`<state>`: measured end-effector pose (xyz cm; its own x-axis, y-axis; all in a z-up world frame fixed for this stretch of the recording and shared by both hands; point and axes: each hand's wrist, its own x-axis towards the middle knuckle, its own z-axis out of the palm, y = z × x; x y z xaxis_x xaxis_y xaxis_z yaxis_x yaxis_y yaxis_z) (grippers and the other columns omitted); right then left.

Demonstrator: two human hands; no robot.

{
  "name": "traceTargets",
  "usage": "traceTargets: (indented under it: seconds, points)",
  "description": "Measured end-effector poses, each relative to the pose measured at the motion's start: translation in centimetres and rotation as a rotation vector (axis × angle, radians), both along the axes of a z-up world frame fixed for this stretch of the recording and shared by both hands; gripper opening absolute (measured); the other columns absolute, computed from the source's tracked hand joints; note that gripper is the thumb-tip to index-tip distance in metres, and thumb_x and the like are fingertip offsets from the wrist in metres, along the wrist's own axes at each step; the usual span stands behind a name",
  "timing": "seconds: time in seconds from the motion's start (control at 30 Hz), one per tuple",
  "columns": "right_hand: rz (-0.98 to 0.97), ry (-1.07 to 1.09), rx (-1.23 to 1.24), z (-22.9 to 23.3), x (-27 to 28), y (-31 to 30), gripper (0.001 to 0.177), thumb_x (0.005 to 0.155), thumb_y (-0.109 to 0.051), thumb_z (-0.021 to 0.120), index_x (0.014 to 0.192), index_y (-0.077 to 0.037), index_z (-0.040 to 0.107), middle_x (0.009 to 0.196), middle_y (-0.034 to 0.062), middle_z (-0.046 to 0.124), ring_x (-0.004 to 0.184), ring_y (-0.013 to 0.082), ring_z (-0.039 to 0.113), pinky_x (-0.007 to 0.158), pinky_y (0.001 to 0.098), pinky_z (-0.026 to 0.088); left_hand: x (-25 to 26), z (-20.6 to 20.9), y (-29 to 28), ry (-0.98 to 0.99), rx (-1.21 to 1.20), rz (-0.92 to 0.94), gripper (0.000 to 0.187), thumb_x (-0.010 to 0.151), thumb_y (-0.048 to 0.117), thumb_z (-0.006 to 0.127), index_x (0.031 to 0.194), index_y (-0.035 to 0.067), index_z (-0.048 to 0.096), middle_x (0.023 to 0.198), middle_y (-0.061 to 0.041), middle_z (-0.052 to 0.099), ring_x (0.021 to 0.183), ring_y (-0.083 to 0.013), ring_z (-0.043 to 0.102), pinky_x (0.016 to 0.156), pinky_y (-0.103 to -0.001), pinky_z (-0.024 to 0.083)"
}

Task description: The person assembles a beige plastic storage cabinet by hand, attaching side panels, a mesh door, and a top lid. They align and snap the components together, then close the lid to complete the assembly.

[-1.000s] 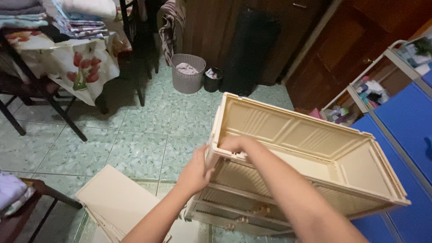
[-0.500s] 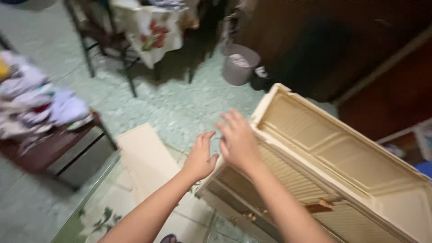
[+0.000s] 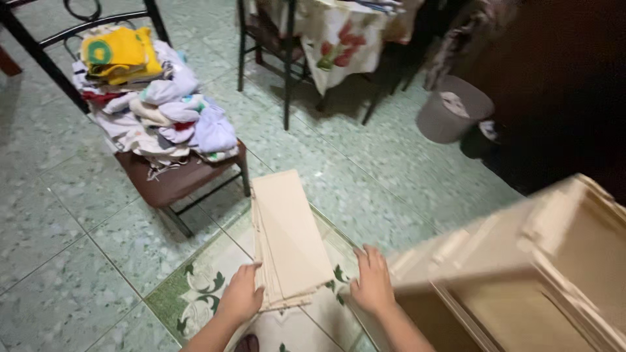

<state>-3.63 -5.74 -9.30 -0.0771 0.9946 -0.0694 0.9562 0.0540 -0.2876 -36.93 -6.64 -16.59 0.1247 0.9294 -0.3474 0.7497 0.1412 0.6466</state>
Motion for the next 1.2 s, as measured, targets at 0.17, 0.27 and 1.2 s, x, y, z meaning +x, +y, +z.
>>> traceTargets:
  seconds: [0.17, 0.27, 1.2]
  points:
    - [-0.141, -0.002, -0.077, -15.8, 0.7, 1.0, 0.078, 0.068, -0.015, 0.075, 0.141, -0.008, 0.047, 0.147, 0.0217, 0.044, 0.138, 0.0391, 0.041, 0.118, 0.0468, 0.033, -5.4, -12.5, 1.0, 0.096, -0.13, 0.08, 0.064, 0.084, 0.019, 0.072, 0.143, 0.018, 0.047, 0.131, -0.011, 0.055, 0.13, -0.0307, 0.053, 0.108, -0.042, 0.045]
    - [-0.186, -0.104, -0.327, -26.0, 1.9, 1.2, 0.092, 0.068, -0.025, 0.081, 0.149, -0.011, 0.039, 0.149, 0.0196, 0.04, 0.142, 0.036, 0.038, 0.119, 0.0443, 0.033, -6.0, -21.8, 0.5, 0.142, -0.131, 0.148, 0.058, 0.082, 0.02, 0.071, 0.136, 0.016, 0.049, 0.13, -0.008, 0.057, 0.129, -0.0287, 0.056, 0.107, -0.042, 0.048]
    - [-0.73, 0.758, -0.812, -73.9, 5.8, 17.8, 0.065, 0.07, -0.026, 0.09, 0.125, 0.004, 0.07, 0.107, 0.022, 0.08, 0.091, 0.028, 0.076, 0.082, 0.0394, 0.06, 9.1, -70.3, 18.1, 0.281, -0.272, 0.3, 0.08, 0.088, 0.065, 0.069, 0.14, 0.007, 0.05, 0.151, -0.024, 0.042, 0.132, -0.0414, 0.045, 0.096, -0.058, 0.05]
